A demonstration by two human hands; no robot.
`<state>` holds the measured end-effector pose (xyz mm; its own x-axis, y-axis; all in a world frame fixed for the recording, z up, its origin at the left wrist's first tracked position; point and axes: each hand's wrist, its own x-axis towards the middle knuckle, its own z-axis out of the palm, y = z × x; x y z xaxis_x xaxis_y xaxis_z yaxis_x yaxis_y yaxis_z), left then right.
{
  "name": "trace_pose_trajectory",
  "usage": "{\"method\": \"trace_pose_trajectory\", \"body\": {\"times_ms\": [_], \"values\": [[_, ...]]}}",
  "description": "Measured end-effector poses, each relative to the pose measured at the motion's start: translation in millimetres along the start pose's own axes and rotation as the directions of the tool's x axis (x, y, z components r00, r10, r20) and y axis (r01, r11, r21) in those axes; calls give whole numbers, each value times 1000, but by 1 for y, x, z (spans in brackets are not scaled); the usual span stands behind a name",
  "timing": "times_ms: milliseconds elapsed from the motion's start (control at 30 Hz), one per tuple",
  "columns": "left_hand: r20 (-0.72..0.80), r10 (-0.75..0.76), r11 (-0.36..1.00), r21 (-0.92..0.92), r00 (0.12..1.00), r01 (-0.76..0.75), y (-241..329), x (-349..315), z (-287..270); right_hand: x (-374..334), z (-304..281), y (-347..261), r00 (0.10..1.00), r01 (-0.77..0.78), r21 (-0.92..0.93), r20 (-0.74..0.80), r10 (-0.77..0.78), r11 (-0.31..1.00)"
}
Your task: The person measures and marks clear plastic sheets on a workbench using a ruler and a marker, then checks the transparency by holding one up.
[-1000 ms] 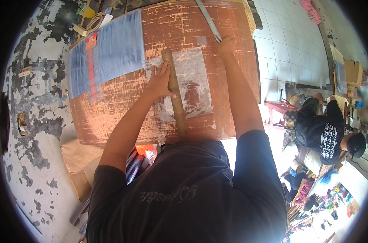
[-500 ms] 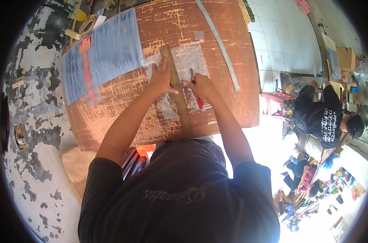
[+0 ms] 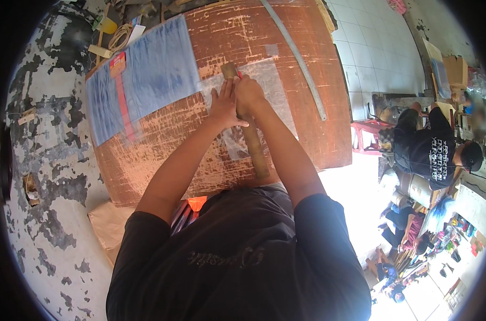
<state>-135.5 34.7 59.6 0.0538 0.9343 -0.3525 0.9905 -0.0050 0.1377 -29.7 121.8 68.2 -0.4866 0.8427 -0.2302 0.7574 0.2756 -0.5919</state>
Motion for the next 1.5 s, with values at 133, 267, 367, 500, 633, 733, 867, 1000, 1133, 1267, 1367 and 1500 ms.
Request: {"method": "trace_pose_trajectory", "body": {"times_ms": [133,267,367,500,633,733,867,1000,1133,1267,1367,1500], "values": [[-10,11,1000,1,1000,-11,-2,0,2,10,4,2,998,-59,21,20,58,998],[42,12,999,43,999,-14,0,3,0,19,13,9,1000,-23,-16,14,23,1000],[61,-12,998,63,998,8,-4,1,4,16,-2,-11,988,-13,-108,149,29,994],[44,10,1000,29,999,-11,-5,1,1,17,-10,-12,969,-64,-167,227,101,984],[18,28,999,28,999,-28,-4,4,3,16,9,11,982,31,-226,187,13,974],[33,8,1000,-8,999,-8,-8,0,6,-5,8,5,973,108,-304,230,-37,947],[76,9,1000,24,997,-11,-4,0,-2,-30,0,3,973,76,-268,231,-12,960],[44,9,1000,8,999,-10,-4,0,-2,-50,17,30,984,81,-204,173,-46,976],[57,-6,1000,28,998,4,-2,2,-2,-79,35,51,970,-151,-79,180,163,985],[110,-40,999,37,993,36,-1,1,-10,-116,25,47,975,-36,-118,215,61,992],[122,-47,997,69,991,38,0,1,-10,-146,11,32,956,-218,-31,197,220,975],[126,-50,994,100,991,37,3,4,-9,-176,12,39,941,-312,91,168,294,946]]}}
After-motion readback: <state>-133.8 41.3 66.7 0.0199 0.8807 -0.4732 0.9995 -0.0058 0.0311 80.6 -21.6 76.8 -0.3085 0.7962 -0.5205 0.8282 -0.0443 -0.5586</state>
